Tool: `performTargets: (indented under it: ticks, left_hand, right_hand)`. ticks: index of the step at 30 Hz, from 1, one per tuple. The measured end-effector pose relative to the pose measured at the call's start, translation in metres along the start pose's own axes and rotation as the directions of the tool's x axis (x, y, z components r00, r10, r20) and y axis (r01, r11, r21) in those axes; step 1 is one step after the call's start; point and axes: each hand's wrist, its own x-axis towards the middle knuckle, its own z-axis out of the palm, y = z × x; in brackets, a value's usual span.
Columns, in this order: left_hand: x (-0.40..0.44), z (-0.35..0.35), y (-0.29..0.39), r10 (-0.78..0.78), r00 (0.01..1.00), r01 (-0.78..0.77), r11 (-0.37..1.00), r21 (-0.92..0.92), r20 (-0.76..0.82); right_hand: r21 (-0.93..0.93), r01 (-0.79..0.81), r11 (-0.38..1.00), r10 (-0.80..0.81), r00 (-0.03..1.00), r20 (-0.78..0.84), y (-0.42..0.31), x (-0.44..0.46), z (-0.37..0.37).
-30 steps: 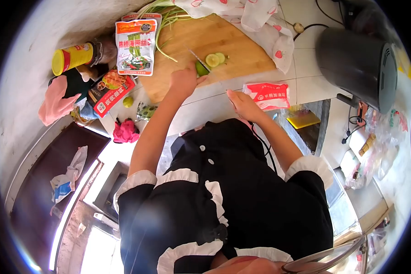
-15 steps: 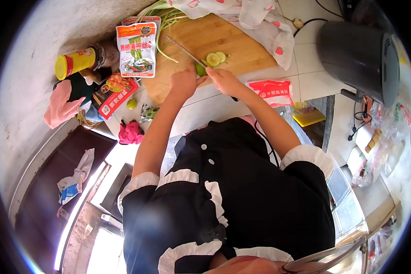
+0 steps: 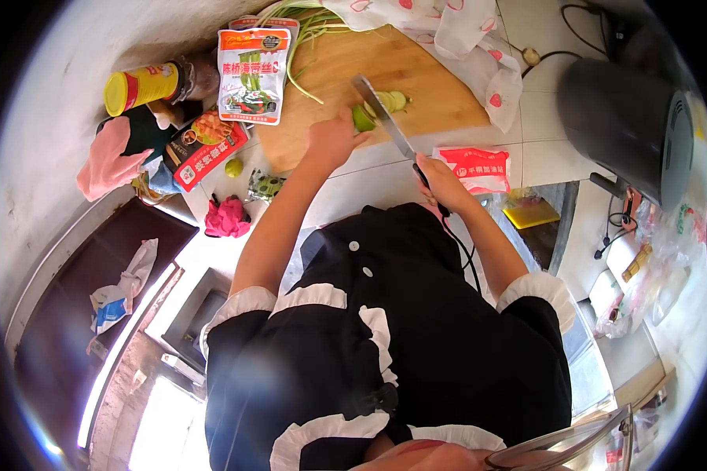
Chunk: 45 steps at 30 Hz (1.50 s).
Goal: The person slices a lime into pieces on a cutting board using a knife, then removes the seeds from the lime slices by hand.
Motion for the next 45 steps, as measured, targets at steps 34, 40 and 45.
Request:
performTargets:
  ticks: [34, 40, 45]
  left_hand:
    - [-0.001, -0.006, 0.006, -0.05, 0.998, 0.05, 0.999, 0.016, 0.033]
    - [0.0, -0.005, 0.005, -0.039, 0.998, 0.039, 0.999, 0.013, 0.04]
    - [-0.002, -0.006, 0.006, -0.052, 0.999, 0.051, 0.999, 0.006, 0.018]
  right_hand:
    - [-0.218, 0.084, 0.972, -0.099, 0.994, -0.055, -0.037, -0.016, 0.03]
    - [-0.205, 0.064, 0.977, -0.076, 0.996, -0.049, -0.039, -0.017, 0.03]
    - [-0.195, 0.05, 0.98, -0.061, 0.997, -0.052, -0.04, -0.019, 0.031]
